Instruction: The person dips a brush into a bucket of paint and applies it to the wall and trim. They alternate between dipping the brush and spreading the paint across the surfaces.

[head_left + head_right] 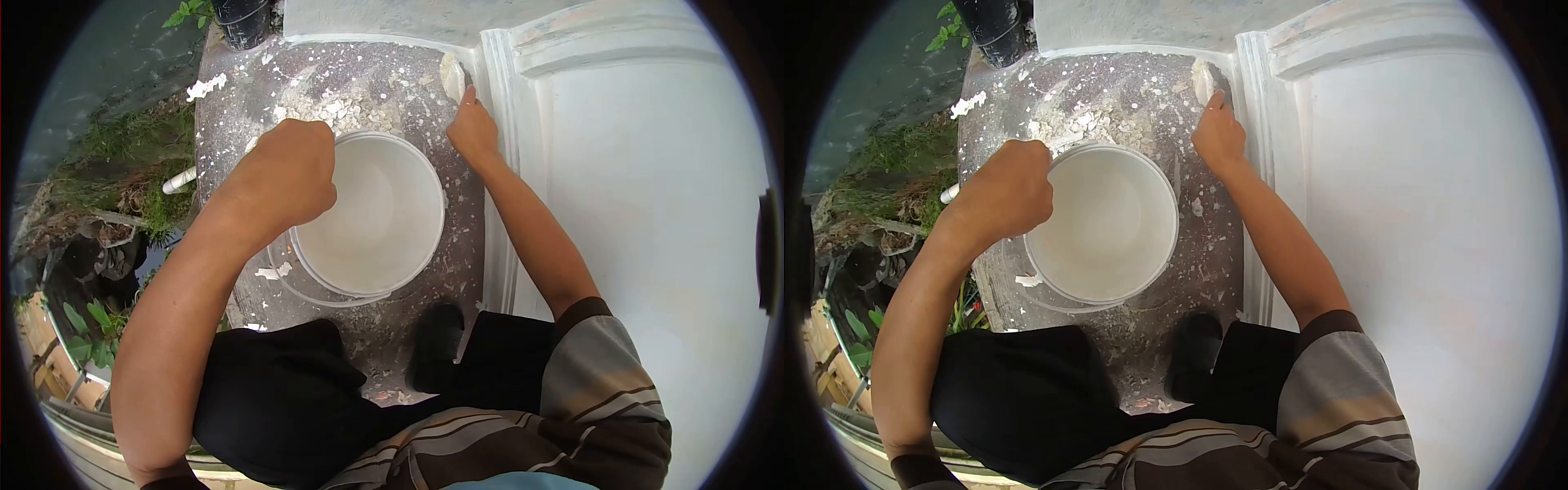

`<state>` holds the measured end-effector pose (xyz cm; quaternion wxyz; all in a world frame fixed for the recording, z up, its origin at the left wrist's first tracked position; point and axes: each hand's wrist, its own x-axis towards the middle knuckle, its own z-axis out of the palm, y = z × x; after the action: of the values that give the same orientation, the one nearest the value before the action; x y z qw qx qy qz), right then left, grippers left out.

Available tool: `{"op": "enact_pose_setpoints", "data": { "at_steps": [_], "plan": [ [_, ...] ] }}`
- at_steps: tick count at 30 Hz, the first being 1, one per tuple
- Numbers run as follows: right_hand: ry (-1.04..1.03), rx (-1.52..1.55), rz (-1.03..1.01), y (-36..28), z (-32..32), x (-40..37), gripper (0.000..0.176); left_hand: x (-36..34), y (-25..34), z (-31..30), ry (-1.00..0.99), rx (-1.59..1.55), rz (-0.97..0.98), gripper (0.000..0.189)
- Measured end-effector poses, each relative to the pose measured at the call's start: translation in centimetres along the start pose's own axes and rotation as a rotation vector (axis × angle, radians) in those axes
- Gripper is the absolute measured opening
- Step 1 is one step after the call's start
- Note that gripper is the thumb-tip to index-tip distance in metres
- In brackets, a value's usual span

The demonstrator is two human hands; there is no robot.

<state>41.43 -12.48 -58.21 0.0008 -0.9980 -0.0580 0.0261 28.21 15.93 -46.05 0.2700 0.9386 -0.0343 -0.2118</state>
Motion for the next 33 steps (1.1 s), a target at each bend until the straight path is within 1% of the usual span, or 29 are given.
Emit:
{"op": "enact_pose_setpoints", "data": {
  "at_steps": [1,4,7,8,10,11,13,14,17,18,22,25,26,27,29,31,33],
  "plan": [
    [-0.021,-0.024,0.048,-0.3,0.7,0.4,0.075,0.0,-0.2,0.1,0.006,0.003,0.017,0.014],
    [0.065,0.031,0.196,-1.5,2.0,2.0,0.074,0.0,-0.2,0.4,0.049,0.024,0.055,0.014],
    [0.05,0.05,0.209,-1.4,3.0,6.3,0.079,0.0,-0.1,0.5,0.048,0.043,0.029,0.014],
    [0.035,0.079,0.262,-1.1,3.6,8.5,0.079,0.1,0.0,0.5,0.041,0.046,0.011,0.014],
    [-0.004,0.124,0.365,0.3,5.0,11.4,0.079,0.1,-0.4,0.9,0.073,0.057,0.069,0.013],
    [0.002,0.131,0.377,1.0,5.5,11.3,0.079,0.1,-0.6,0.9,0.096,0.061,0.096,0.013],
    [0.015,0.144,0.391,2.0,6.0,11.0,0.08,0.1,-0.3,0.7,0.066,0.065,0.077,0.013],
    [-0.019,0.132,0.397,1.8,5.3,10.2,0.081,0.0,-0.2,0.5,0.053,0.068,0.066,0.013],
    [-0.111,0.067,0.408,2.2,4.0,4.6,0.083,-0.3,0.0,0.3,0.058,0.051,0.061,0.013],
    [-0.129,0.025,0.407,2.7,4.0,2.6,0.084,-0.2,0.0,0.3,0.054,0.041,0.059,0.013],
    [-0.19,0.031,0.477,2.9,4.6,-5.7,0.09,-0.3,0.1,0.4,0.044,-0.008,0.057,0.014],
    [-0.21,0.011,0.396,0.9,3.9,-6.6,0.079,-0.2,0.3,0.1,0.047,-0.009,0.042,0.014],
    [-0.182,0.021,0.35,0.3,3.4,-5.5,0.078,-0.2,0.3,0.2,0.043,-0.004,0.031,0.014],
    [-0.153,0.03,0.302,-0.1,3.0,-3.4,0.076,-0.2,0.2,0.2,0.053,0.005,0.032,0.014],
    [-0.035,0.01,0.231,-0.3,2.9,0.9,0.082,-0.1,0.1,0.3,0.062,0.022,0.041,0.014],
    [-0.021,0.084,0.209,0.5,3.4,5.2,0.081,-0.1,0.2,0.4,0.056,0.029,0.038,0.014],
    [-0.062,-0.055,0.163,2.4,4.5,6.8,0.08,-0.1,0.3,0.1,0.058,0.036,0.033,0.015]
  ]
}}
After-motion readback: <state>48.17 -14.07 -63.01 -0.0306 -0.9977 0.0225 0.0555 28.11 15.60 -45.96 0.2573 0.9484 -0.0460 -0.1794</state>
